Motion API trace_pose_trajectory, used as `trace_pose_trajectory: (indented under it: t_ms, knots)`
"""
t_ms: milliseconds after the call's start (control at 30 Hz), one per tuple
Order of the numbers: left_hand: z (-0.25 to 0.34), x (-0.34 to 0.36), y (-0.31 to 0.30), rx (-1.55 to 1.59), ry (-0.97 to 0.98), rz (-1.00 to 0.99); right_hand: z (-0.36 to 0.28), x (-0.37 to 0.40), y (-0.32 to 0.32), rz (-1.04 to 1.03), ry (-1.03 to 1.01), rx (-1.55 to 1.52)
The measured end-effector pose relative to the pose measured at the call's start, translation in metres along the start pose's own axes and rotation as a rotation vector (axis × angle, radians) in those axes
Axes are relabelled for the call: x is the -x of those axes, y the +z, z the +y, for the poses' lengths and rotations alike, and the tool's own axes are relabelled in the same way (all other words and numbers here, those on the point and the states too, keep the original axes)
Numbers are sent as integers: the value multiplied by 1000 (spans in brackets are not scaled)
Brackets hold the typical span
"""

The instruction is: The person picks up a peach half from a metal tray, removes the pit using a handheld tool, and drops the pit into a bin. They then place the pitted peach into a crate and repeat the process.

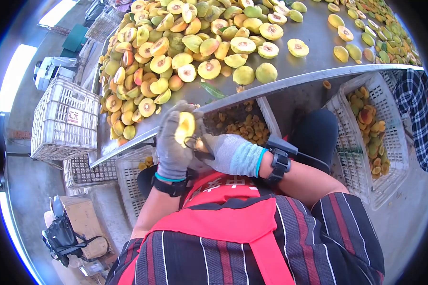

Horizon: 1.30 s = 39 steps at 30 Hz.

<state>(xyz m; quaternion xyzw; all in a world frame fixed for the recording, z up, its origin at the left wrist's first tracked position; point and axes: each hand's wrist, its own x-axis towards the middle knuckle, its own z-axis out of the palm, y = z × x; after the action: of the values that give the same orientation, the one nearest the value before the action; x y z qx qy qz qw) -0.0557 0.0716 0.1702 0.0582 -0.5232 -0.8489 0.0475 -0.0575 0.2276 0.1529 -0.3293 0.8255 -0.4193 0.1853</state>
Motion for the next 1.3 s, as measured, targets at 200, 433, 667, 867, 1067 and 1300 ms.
trace_pose_trajectory:
  t_ms: [200,433,667,867,1067,1300]
  knots:
    - [91,28,-76,-705,318,289,27,13,-1,-88,90,149]
    - [128,11,-73,-1339,126,276,36,6,1,53,86,124]
    - [22,-100,-43,-2015,-114,-156,37,12,1,76,110,107]
    - [27,-106,-62,-936,-316,-99,49,7,5,223,-30,5]
    - [29,-37,-25,372,-136,-307,-2,-2,-31,-7,307,-897]
    - [10,-12,-2,318,-104,-135,-22,-13,-29,176,7,-398]
